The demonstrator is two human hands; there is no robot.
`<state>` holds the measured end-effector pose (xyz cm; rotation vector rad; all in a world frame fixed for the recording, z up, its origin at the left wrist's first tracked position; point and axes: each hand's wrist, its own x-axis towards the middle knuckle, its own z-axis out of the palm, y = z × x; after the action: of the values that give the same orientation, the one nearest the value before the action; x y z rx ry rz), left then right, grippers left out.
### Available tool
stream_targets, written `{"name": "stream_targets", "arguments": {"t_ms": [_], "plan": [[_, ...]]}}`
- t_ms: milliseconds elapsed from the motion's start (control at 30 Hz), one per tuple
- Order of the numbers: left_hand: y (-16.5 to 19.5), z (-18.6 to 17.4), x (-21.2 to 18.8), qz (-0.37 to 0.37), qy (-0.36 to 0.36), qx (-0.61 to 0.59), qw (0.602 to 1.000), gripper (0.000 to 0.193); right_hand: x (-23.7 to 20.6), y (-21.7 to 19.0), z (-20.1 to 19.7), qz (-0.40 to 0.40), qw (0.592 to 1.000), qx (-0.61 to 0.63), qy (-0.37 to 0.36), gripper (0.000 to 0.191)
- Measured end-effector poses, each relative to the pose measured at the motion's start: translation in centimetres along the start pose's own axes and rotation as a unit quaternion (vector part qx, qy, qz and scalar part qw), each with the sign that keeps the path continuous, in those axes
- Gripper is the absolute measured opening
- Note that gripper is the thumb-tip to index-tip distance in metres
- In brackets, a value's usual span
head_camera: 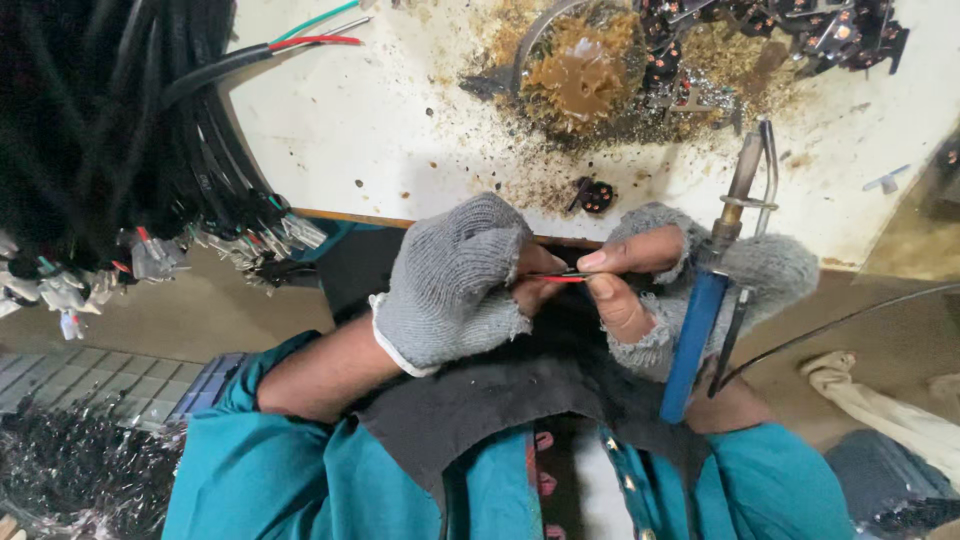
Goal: The person sits at a workbench soldering wires to small connectors. They hold a red wire against a connector in one hand, apply a soldering iron with the other, dip the joint in a flux container, and set finished connectors aside while picking up new ones.
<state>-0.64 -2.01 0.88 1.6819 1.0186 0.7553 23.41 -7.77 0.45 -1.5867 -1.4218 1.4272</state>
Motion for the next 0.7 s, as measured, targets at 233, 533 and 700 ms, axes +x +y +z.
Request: {"name": "stream_targets", "arguments": {"t_ms": [233, 533, 700], "plan": [[-0.3, 0.2, 0.2, -0.054, 0.02, -0.046, 0.997, 0.014, 0.7, 0.6, 0.0, -0.02, 0.999, -0.001, -0.037, 0.007], [-1.5, -0.6, -0.2, -0.008, 0.0, -0.013, 1.0, 0.018, 1.7, 0.6, -0.3, -0.008, 0.995, -0.03, -0.096, 0.007], [-2.2, -0.6, -0.1, 0.154, -0.059, 0.152, 0.974, 0.018, 1.7, -0.4, -0.6, 0.023, 0.993, 0.002, -0.118, 0.008]]}}
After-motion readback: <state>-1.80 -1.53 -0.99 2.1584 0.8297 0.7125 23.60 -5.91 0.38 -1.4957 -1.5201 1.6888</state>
